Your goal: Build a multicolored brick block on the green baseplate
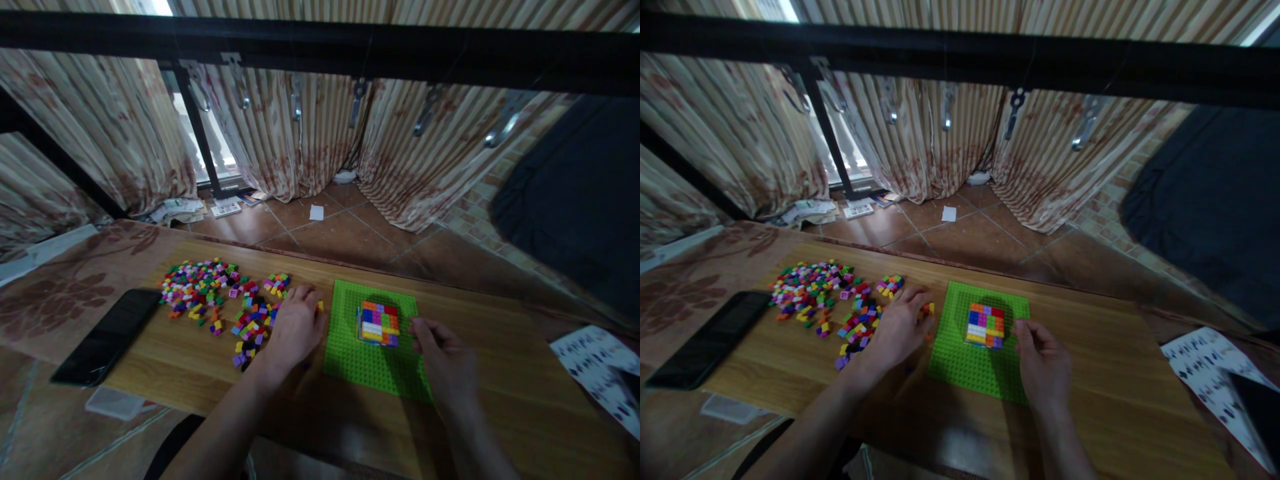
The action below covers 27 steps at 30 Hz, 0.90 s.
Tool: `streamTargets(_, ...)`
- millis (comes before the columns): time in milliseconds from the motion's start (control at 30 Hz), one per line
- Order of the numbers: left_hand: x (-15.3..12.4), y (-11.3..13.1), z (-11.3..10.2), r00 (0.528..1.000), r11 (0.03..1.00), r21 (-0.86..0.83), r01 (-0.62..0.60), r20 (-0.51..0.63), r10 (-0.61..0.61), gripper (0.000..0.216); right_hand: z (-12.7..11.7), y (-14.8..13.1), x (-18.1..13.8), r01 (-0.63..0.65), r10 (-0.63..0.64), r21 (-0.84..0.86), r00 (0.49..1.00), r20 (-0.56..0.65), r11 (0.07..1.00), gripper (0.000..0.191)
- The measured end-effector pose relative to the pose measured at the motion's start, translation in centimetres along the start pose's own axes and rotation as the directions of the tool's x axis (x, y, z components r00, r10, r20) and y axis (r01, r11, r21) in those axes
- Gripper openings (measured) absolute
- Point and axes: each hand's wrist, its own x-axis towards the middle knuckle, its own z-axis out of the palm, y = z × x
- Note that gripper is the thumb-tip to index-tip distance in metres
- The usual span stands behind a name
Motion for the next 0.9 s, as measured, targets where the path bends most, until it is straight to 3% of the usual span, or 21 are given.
streamTargets(167,-0.2,1.0,0.7,0.998,0.992,0.129,0.006,0.055,-0.013,0.025,0.0,0.0,-0.1,-0.005,0.005,-0.039,1.000,0.007,0.999,0.041)
streamTargets(367,-0.1,2.0,1.0,0.997,0.977,0.204,0.059,0.042,-0.069,0.014,-0.1,-0.5,-0.3,0.003,-0.003,-0.051,1.000,0.008,0.999,0.039)
streamTargets(633,-0.1,2.1,1.4,0.996,0.981,0.184,0.065,0.045,-0.075,0.014,-0.2,-0.2,-0.2,0.011,-0.011,-0.081,1.000,0.000,0.997,0.036)
streamTargets(767,0.0,2.2,0.9,0.997,0.995,0.057,0.079,-0.007,-0.078,0.012,-0.2,-0.4,-0.3,0.011,-0.012,-0.075,1.000,-0.023,0.997,0.034)
streamTargets(900,-0.4,3.4,0.7,0.995,0.950,-0.309,0.050,-0.062,-0.073,0.023,-0.1,-0.4,-0.8,0.100,-0.102,-0.035,0.992,-0.071,0.994,0.032)
